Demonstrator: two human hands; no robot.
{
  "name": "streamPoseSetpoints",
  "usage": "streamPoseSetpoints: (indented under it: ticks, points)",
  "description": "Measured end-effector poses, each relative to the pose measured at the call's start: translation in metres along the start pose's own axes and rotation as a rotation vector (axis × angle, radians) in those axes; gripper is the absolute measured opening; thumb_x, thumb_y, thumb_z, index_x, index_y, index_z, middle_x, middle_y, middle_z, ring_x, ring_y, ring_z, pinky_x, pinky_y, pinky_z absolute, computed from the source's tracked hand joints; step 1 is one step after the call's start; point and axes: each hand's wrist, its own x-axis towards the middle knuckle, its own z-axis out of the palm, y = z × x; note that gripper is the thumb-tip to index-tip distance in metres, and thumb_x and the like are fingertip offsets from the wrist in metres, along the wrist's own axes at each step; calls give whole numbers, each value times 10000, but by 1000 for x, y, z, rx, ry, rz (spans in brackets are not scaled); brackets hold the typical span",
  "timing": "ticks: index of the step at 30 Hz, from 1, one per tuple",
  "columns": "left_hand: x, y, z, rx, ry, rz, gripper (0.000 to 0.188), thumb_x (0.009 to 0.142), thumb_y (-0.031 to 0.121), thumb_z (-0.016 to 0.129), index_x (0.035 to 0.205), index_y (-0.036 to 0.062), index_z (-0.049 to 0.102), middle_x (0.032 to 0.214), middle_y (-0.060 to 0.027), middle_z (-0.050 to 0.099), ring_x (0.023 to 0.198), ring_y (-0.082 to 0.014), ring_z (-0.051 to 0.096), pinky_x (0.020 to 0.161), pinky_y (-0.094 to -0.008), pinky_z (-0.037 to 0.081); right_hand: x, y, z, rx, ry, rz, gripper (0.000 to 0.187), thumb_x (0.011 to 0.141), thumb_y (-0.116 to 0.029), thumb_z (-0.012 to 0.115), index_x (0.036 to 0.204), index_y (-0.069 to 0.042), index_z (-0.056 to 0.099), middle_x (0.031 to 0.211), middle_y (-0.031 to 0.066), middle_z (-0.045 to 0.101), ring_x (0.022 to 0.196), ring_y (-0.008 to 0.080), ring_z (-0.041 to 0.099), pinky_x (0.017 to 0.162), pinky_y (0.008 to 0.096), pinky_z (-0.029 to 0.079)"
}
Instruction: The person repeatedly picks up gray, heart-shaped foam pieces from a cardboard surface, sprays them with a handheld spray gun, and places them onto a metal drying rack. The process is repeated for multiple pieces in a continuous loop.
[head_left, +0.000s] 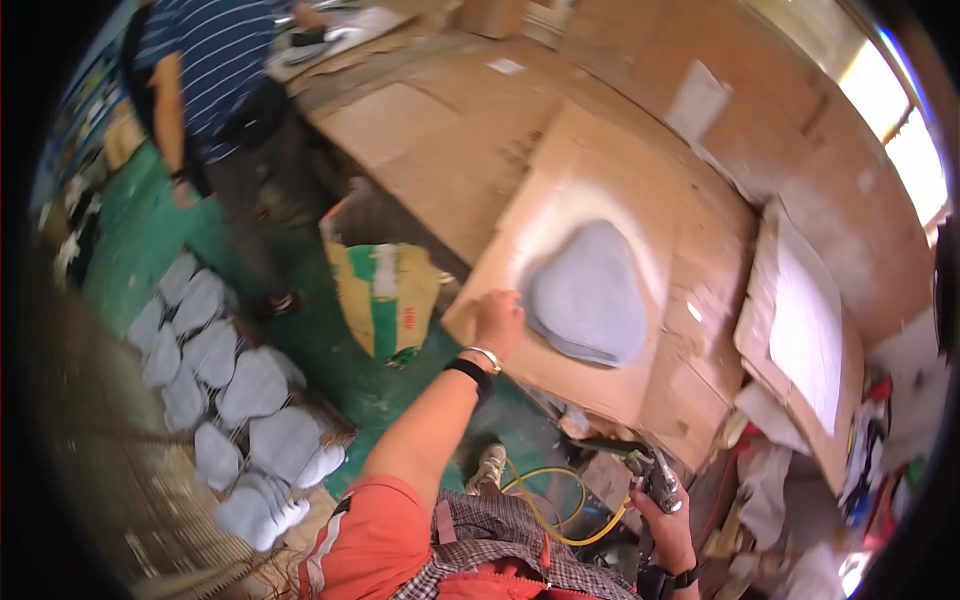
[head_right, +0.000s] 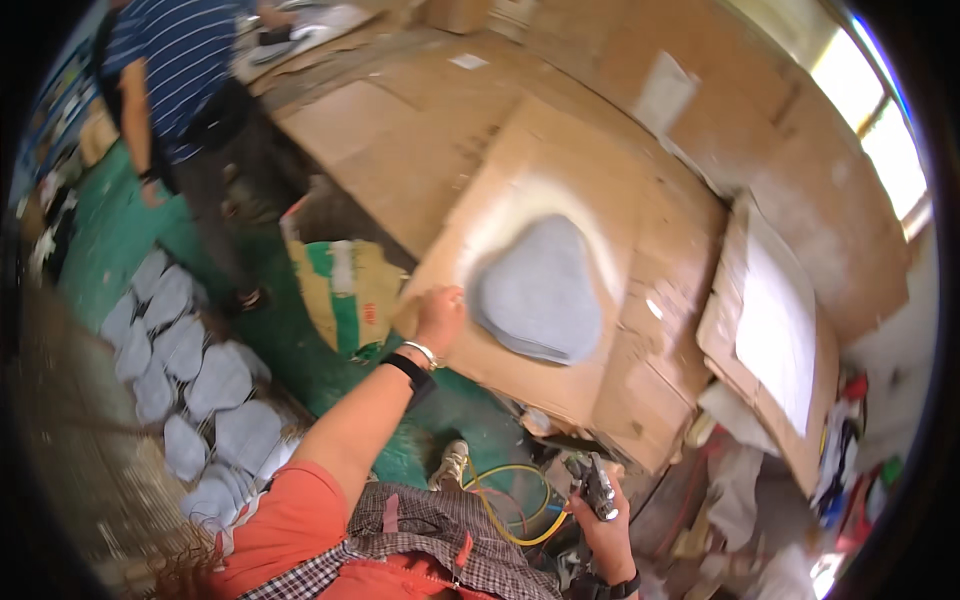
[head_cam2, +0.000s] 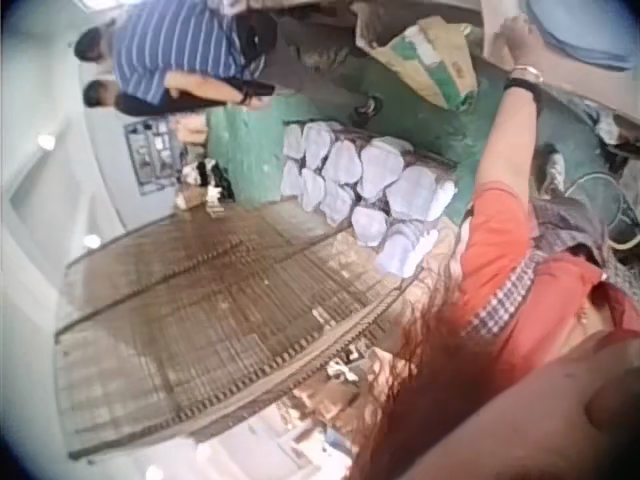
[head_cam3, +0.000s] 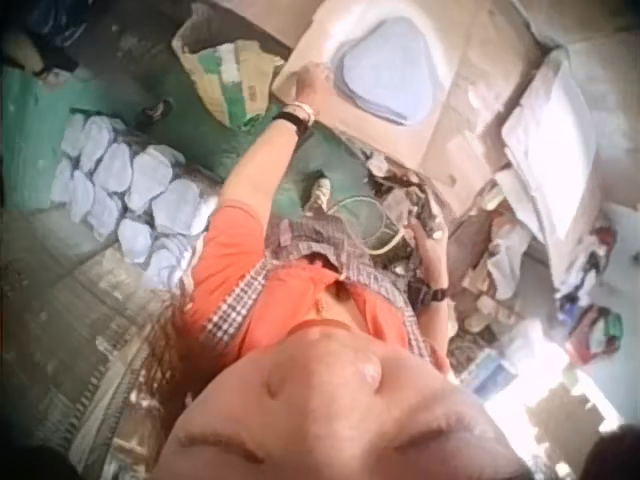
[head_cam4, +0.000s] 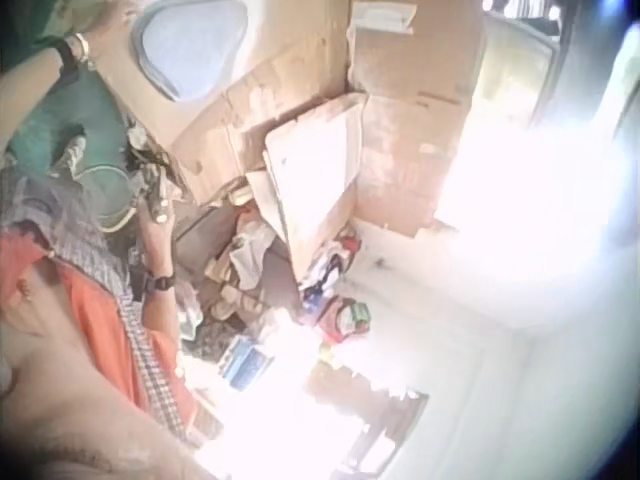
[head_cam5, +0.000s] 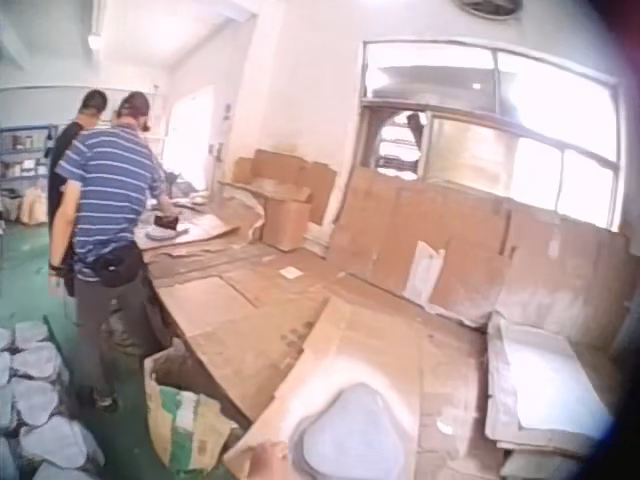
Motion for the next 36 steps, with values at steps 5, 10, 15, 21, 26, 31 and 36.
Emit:
streamPoseSetpoints:
  ticks: [5,10,15,21,26,31,36]
  points:
    - [22,35,64,270,-219,-165,320,769,194,690,1059,63,650,1037,-153,604,1011,-337,545,898,-421,443,0,9,-42,124,183,56,400,808,22,632,1190,6,516,872,28,600,766,119,609,697,271,530]
    - [29,42,80,347,-206,-121,300,761,191,698,1034,68,671,1045,-139,610,1007,-328,549,878,-406,456,29,23,-67,129,139,59,406,806,23,628,1197,9,520,866,26,588,769,110,591,694,258,511]
    - [59,86,74,-63,-296,-349,292,789,101,657,1069,19,648,1097,-135,624,1008,-261,590,879,-358,474,53,16,-69,122,109,71,431,803,20,631,1219,12,519,867,22,585,769,108,578,703,263,508]
    - [96,149,23,-1685,-302,-729,361,851,30,576,1205,8,512,1108,-78,625,945,-190,621,844,-363,503,78,-1,-51,126,32,61,458,802,20,630,1245,9,514,874,24,589,769,111,578,711,284,524]
    - [53,163,-104,-1758,-207,-557,411,903,53,501,1313,40,471,1217,-78,607,1125,-208,581,992,-375,447,96,1,-24,43,-116,38,442,809,11,638,1236,9,525,876,24,595,763,119,590,709,288,527]
    - [-46,126,-219,-1789,161,-575,441,918,53,474,1358,68,439,1284,-65,579,1163,-201,565,1024,-386,418,88,-9,28,1,-217,121,321,809,-1,652,1121,3,575,879,37,612,764,142,619,706,268,507]
    - [-126,42,-307,-1560,599,-511,350,926,57,457,1272,21,494,1242,-98,593,1144,-230,574,1011,-404,434,87,-7,86,-127,-388,139,211,813,-27,667,1007,-1,590,847,39,619,744,147,627,696,266,492]
